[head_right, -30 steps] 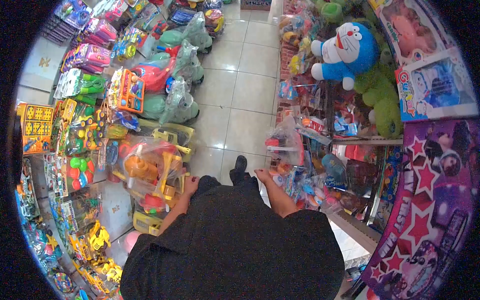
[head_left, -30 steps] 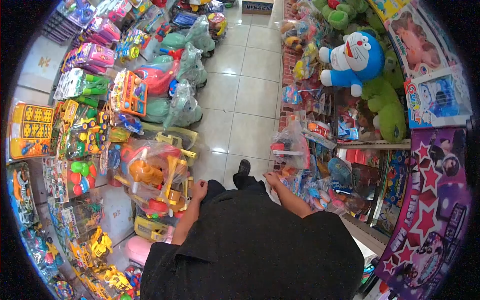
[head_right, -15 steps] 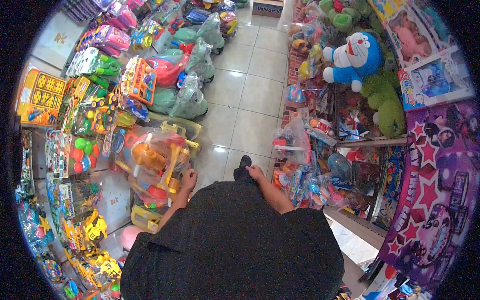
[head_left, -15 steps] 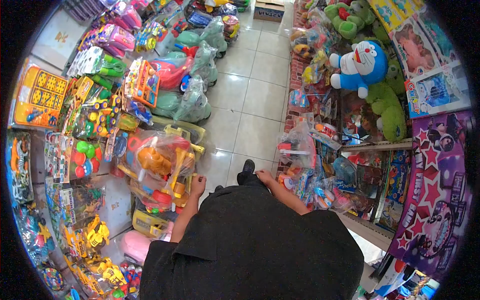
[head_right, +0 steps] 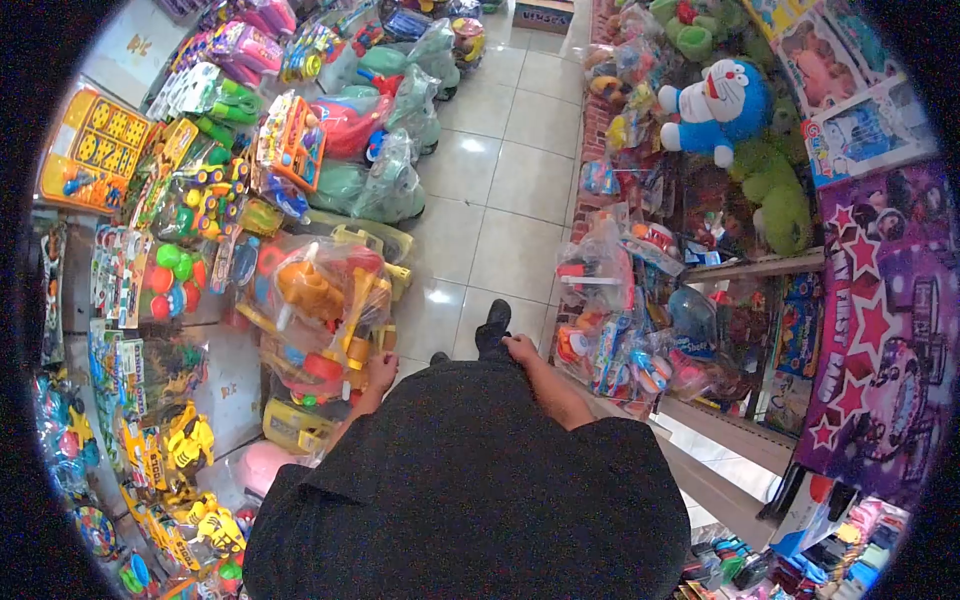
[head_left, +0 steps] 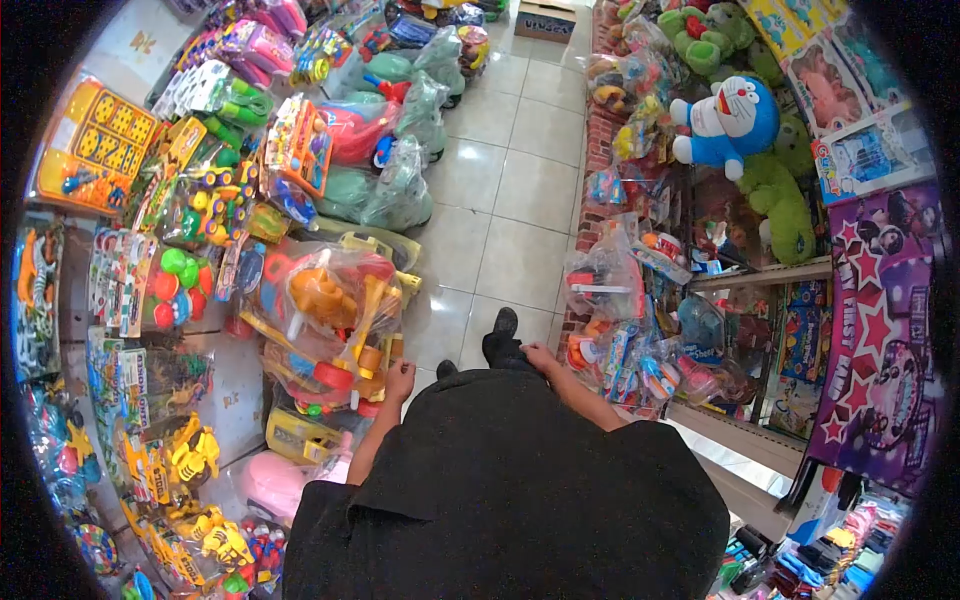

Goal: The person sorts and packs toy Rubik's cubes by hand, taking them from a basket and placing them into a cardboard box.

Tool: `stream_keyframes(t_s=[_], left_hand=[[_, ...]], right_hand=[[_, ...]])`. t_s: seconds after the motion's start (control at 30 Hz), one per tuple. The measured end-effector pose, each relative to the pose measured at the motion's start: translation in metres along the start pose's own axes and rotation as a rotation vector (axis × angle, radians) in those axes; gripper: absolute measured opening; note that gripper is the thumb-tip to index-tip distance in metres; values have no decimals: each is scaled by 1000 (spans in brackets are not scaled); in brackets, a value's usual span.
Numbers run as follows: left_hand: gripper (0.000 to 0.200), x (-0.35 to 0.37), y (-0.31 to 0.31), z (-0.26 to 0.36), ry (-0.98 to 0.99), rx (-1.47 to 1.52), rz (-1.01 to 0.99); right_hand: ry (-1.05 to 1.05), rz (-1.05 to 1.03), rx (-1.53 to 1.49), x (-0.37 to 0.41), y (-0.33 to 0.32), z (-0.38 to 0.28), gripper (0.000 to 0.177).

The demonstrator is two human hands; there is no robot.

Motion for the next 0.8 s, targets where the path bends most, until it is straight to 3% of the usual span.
stream_keyframes(t_s=[0.17, 0.5, 0.7, 0.8], left_hand=[[29, -7, 3, -42, 77, 26, 2], [26, 15, -11, -89, -49, 177, 25], [30, 27, 0, -138, 30, 145, 133], [29, 49, -1, -149, -134, 100, 8]], right_hand=[[7, 0, -14, 52, 1, -44, 47], [-74, -16, 104, 62, 31, -35, 45], [-124, -45, 87, 67, 51, -18, 42], [-189, -35, 121, 73, 58, 5, 41]])
Point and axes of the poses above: each hand's wrist, its own x-axis away from the middle knuckle, its own y-axis out of the palm, z = x × y, the point moved 2 cm from there along -x, towards the middle knuckle, and after that the axes turned 12 degrees about -y, right-handed, at the moved point
